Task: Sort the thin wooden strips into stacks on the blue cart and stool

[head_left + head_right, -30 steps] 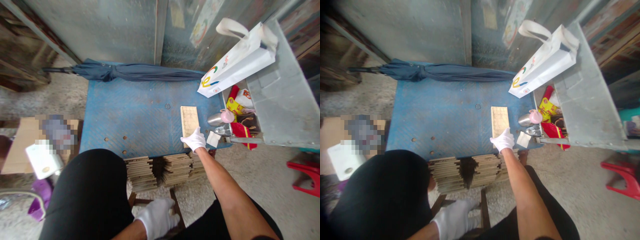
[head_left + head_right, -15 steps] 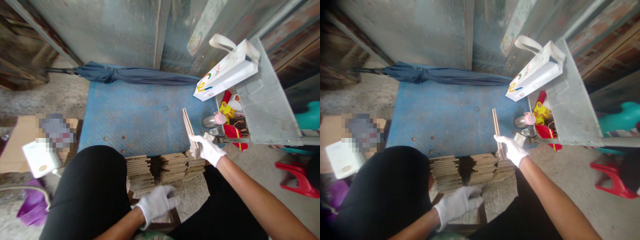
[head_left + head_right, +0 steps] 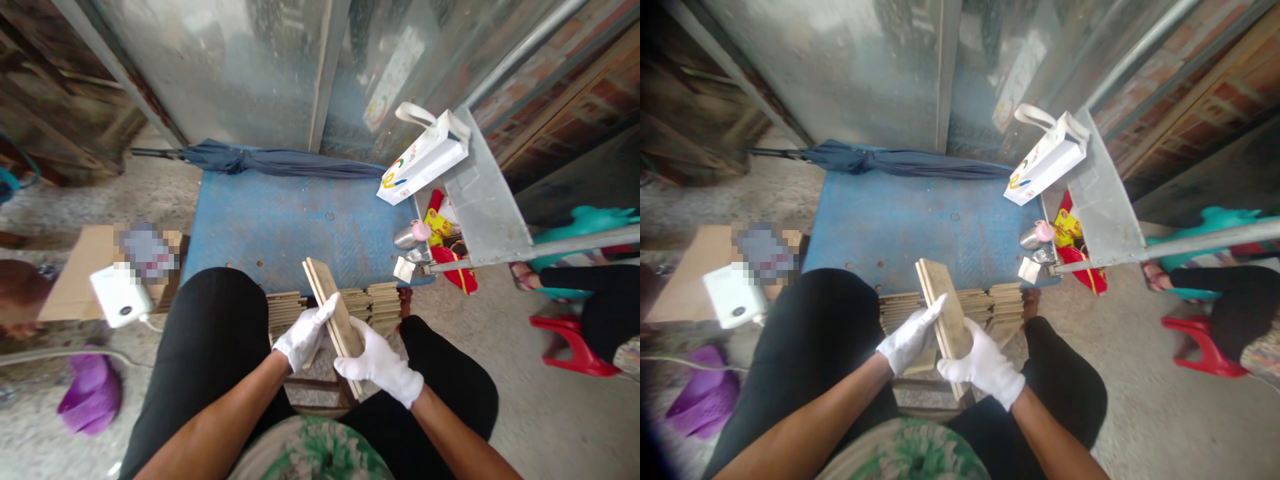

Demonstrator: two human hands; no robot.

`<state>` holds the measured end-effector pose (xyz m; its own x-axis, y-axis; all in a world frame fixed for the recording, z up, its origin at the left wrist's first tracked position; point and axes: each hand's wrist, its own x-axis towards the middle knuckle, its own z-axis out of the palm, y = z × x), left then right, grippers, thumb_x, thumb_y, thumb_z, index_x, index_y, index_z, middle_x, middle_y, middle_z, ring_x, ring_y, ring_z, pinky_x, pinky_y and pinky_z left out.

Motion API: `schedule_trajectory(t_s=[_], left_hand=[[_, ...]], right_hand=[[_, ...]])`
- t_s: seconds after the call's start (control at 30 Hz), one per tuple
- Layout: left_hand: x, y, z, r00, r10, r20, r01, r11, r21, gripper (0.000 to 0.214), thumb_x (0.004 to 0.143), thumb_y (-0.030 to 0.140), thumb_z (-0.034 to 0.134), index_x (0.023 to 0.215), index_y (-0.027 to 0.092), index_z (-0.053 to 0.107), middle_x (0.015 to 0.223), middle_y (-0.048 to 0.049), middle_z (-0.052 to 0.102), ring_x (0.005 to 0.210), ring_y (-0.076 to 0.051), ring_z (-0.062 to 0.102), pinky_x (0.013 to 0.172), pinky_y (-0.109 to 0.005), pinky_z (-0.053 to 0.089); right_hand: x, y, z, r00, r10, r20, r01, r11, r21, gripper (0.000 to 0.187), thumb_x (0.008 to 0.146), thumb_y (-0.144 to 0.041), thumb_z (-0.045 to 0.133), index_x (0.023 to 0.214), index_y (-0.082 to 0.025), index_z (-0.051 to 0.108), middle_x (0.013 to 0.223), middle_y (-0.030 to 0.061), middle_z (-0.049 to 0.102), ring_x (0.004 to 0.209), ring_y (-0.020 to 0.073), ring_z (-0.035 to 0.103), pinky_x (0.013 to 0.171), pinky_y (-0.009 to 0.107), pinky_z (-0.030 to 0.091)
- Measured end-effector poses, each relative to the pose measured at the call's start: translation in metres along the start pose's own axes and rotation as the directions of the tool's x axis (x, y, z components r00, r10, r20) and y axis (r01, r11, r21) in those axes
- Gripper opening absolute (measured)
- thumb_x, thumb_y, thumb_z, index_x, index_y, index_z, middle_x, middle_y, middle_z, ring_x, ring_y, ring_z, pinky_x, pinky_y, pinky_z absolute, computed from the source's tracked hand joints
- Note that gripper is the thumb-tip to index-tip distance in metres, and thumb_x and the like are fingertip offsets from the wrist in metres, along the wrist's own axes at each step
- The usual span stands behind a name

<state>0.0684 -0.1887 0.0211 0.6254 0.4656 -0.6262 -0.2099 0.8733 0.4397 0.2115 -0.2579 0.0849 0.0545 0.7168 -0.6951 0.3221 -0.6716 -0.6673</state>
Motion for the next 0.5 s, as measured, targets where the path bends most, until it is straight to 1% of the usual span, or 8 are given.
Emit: schedule_trajectory(t_s=[0.07, 0.1, 0.17, 0.2, 0.27, 0.33, 0.43, 0.5], left_hand=[[-0.002, -0.006, -0.003, 0.998, 0.058, -0.033, -0.058, 0.998, 0.012, 0.064, 0.071, 0.056, 0.073, 0.115, 0.01, 0.064, 0.105, -0.0135, 0.072, 0.101, -0.03, 0.066, 0.096, -0.041, 0.05], [-0.004, -0.009, -0.004, 0.996, 0.078, -0.04, -0.077, 0.997, 0.016, 0.065, 0.068, 0.053, 0.077, 0.114, 0.009, 0.065, 0.105, -0.0139, 0.072, 0.103, -0.031, 0.066, 0.097, -0.042, 0.05], [-0.006, -0.014, -0.004, 0.994, 0.102, -0.051, -0.101, 0.995, 0.012, 0.066, 0.062, 0.047, 0.082, 0.112, 0.007, 0.064, 0.105, -0.016, 0.072, 0.105, -0.033, 0.065, 0.096, -0.044, 0.05], [-0.008, -0.015, -0.002, 0.992, 0.11, -0.055, -0.11, 0.994, 0.006, 0.067, 0.06, 0.045, 0.083, 0.111, 0.007, 0.064, 0.105, -0.017, 0.071, 0.105, -0.034, 0.065, 0.095, -0.045, 0.051], [-0.011, -0.016, 0.001, 0.99, 0.129, -0.059, -0.129, 0.992, 0.003, 0.066, 0.059, 0.044, 0.084, 0.11, 0.007, 0.064, 0.107, -0.0178, 0.071, 0.105, -0.034, 0.065, 0.095, -0.046, 0.051], [-0.014, -0.015, 0.004, 0.987, 0.153, -0.048, -0.151, 0.987, 0.045, 0.066, 0.058, 0.045, 0.085, 0.109, 0.008, 0.065, 0.11, -0.0173, 0.07, 0.105, -0.033, 0.065, 0.096, -0.045, 0.051], [-0.017, -0.014, 0.007, 0.975, 0.22, -0.014, -0.215, 0.962, 0.166, 0.064, 0.059, 0.05, 0.083, 0.106, 0.009, 0.067, 0.11, -0.0157, 0.071, 0.107, -0.032, 0.064, 0.1, -0.044, 0.048], [-0.016, -0.016, 0.006, 0.963, 0.269, 0.018, -0.264, 0.929, 0.257, 0.062, 0.058, 0.051, 0.082, 0.102, 0.01, 0.068, 0.106, -0.0139, 0.072, 0.11, -0.032, 0.063, 0.104, -0.042, 0.045]], right_hand=[[-0.007, 0.002, 0.008, 0.994, 0.002, -0.105, -0.027, 0.972, -0.235, 0.088, 0.056, -0.041, 0.08, 0.135, -0.021, 0.047, 0.122, 0.0099, 0.062, 0.113, 0.0289, 0.059, 0.097, 0.041, 0.047], [-0.01, 0.003, 0.012, 0.989, 0.002, -0.147, -0.049, 0.946, -0.321, 0.09, 0.055, -0.043, 0.081, 0.136, -0.021, 0.046, 0.125, 0.0113, 0.06, 0.116, 0.0304, 0.058, 0.097, 0.041, 0.047], [-0.015, 0.005, 0.02, 0.978, -0.006, -0.208, -0.086, 0.9, -0.428, 0.099, 0.054, -0.046, 0.081, 0.14, -0.019, 0.042, 0.131, 0.0146, 0.055, 0.12, 0.0323, 0.055, 0.099, 0.041, 0.045], [-0.017, 0.007, 0.023, 0.972, -0.019, -0.233, -0.093, 0.884, -0.459, 0.105, 0.053, -0.047, 0.081, 0.144, -0.016, 0.037, 0.135, 0.0164, 0.052, 0.123, 0.0329, 0.052, 0.101, 0.042, 0.044], [-0.017, 0.014, 0.028, 0.962, -0.065, -0.267, -0.08, 0.864, -0.497, 0.118, 0.052, -0.047, 0.082, 0.149, -0.011, 0.026, 0.141, 0.0195, 0.044, 0.129, 0.0329, 0.047, 0.105, 0.041, 0.041], [-0.016, 0.019, 0.029, 0.955, -0.11, -0.275, -0.047, 0.86, -0.508, 0.121, 0.054, -0.046, 0.081, 0.151, -0.009, 0.019, 0.147, 0.0205, 0.037, 0.134, 0.0317, 0.041, 0.109, 0.041, 0.037], [-0.019, 0.017, 0.023, 0.934, -0.106, -0.341, -0.065, 0.889, -0.453, 0.115, 0.061, -0.049, 0.078, 0.152, -0.014, 0.019, 0.149, 0.018, 0.036, 0.135, 0.0299, 0.041, 0.109, 0.04, 0.037], [-0.023, 0.011, 0.016, 0.898, -0.092, -0.43, -0.094, 0.914, -0.394, 0.115, 0.064, -0.053, 0.076, 0.153, -0.016, 0.015, 0.149, 0.0176, 0.037, 0.135, 0.03, 0.041, 0.109, 0.042, 0.038]])
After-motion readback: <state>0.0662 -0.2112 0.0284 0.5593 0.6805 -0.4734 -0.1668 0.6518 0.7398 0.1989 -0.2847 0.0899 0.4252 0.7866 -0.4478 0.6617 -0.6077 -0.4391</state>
